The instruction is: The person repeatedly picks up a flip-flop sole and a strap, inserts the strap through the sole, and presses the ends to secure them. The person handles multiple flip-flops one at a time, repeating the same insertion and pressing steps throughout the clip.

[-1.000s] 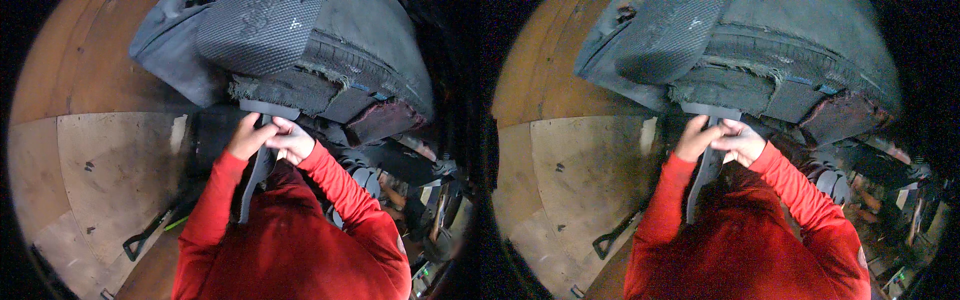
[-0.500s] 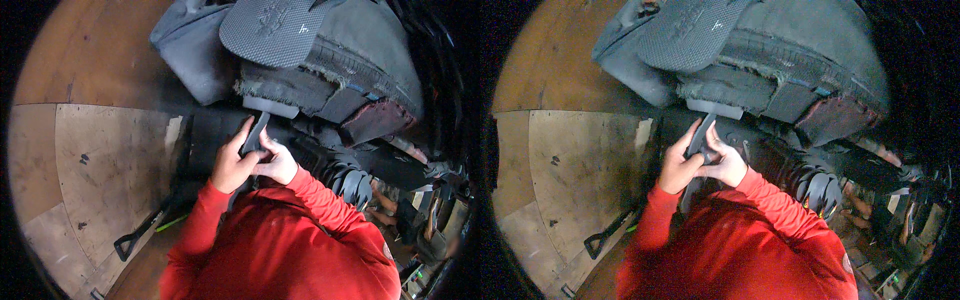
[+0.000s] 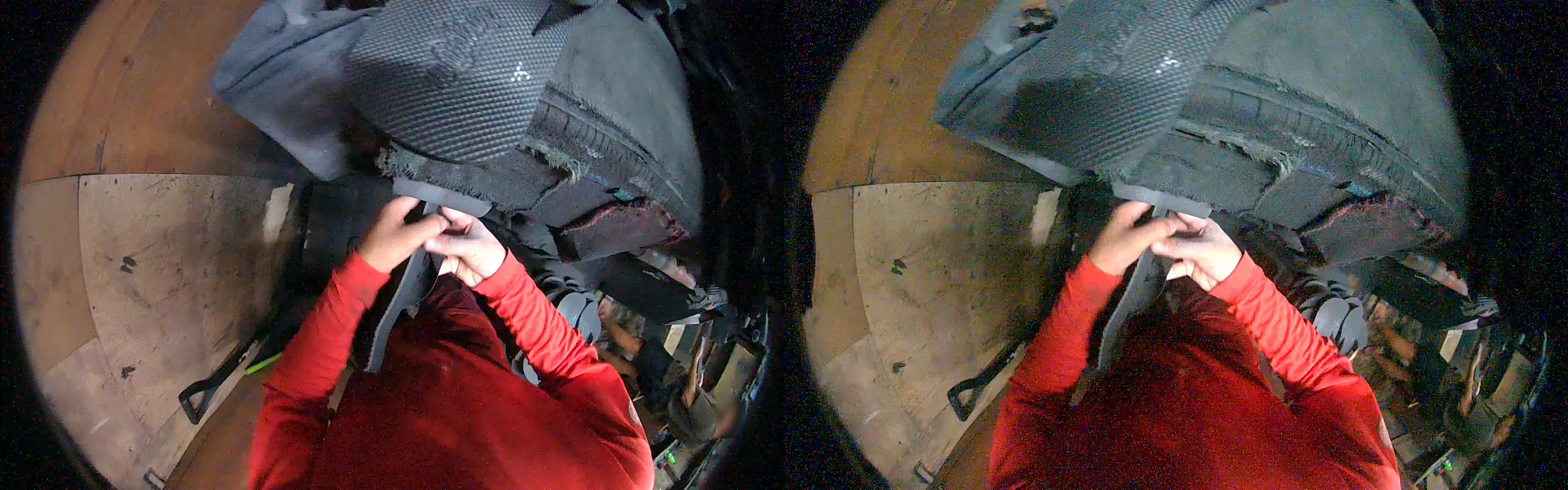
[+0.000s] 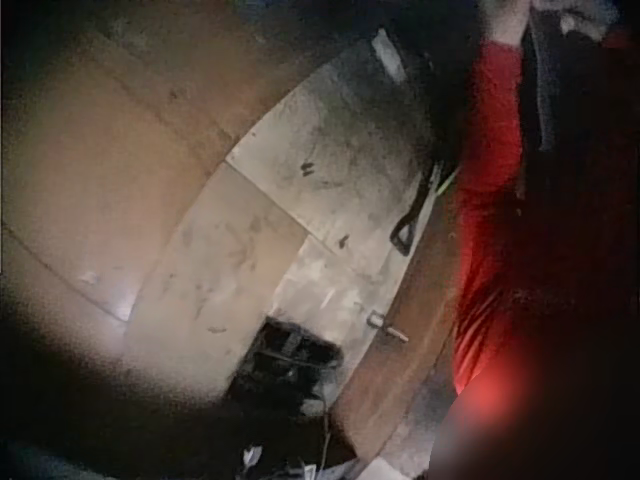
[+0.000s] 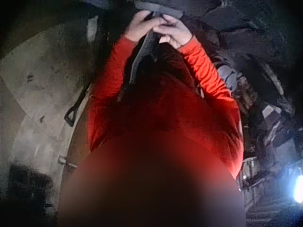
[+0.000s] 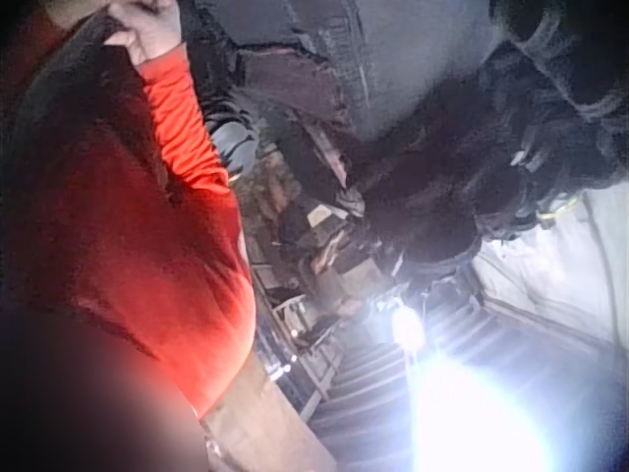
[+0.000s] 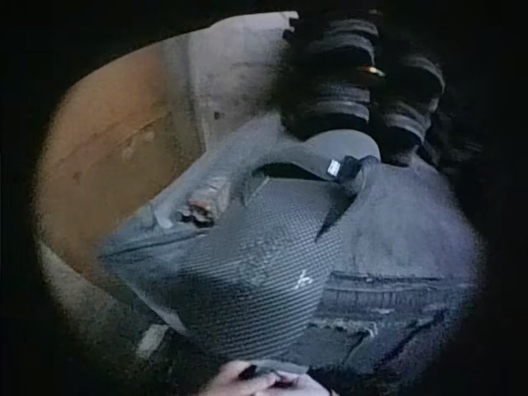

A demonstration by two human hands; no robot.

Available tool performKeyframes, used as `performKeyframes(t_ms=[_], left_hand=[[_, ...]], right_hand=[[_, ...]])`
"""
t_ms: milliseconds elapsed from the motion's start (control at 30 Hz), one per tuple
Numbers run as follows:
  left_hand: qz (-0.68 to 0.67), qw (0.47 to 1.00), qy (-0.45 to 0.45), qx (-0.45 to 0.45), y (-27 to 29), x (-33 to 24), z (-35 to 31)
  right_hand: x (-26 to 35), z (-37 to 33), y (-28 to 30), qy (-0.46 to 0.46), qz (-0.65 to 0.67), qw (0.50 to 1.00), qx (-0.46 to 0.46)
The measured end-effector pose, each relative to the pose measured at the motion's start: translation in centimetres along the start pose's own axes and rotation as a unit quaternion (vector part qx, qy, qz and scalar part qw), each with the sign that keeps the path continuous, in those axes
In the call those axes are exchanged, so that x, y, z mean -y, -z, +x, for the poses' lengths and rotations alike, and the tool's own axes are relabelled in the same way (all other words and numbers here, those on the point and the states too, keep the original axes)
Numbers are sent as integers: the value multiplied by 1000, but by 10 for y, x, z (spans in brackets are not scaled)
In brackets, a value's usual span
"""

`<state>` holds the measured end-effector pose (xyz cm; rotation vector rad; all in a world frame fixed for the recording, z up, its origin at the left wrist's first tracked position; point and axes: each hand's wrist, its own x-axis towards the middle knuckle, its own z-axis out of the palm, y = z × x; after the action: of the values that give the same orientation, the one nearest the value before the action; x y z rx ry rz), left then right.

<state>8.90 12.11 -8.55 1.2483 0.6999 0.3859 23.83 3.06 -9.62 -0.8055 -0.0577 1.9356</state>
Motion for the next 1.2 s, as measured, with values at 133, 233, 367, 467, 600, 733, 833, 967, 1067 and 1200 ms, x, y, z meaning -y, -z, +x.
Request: performKeyframes(t_ms=[133,233,367,467,600,733,833,967,1067,1200], left_hand=[[-62,998,-8,-32,-6,24,-31],[-113,991,-57,-39,-11,33,-47],[-172,983,-56,-21,-15,39,-54],[-220,975,-26,-12,-20,43,-56],[-313,946,-81,-25,-30,42,-61],[-305,948,-71,-52,-36,30,-67],[-109,983,-96,-113,-33,11,-68],[106,982,-74,-136,-14,-22,-62],[141,985,-16,-93,2,-39,-60],[218,967,-52,-119,10,-36,-52]], right_hand=[[-14,-16,-1,33,-138,989,-32],[-26,-27,-8,44,-264,963,-41],[-29,-30,-13,139,-369,919,-5],[-27,-34,-17,291,-694,657,-54],[-33,-53,-29,289,-736,600,-121],[-46,-58,-35,333,-751,548,-157],[-51,-44,-31,359,-686,624,-106],[-54,-20,-28,258,-423,869,-5],[-57,-12,-34,156,-182,969,56],[-55,-8,-37,72,-15,996,53]])
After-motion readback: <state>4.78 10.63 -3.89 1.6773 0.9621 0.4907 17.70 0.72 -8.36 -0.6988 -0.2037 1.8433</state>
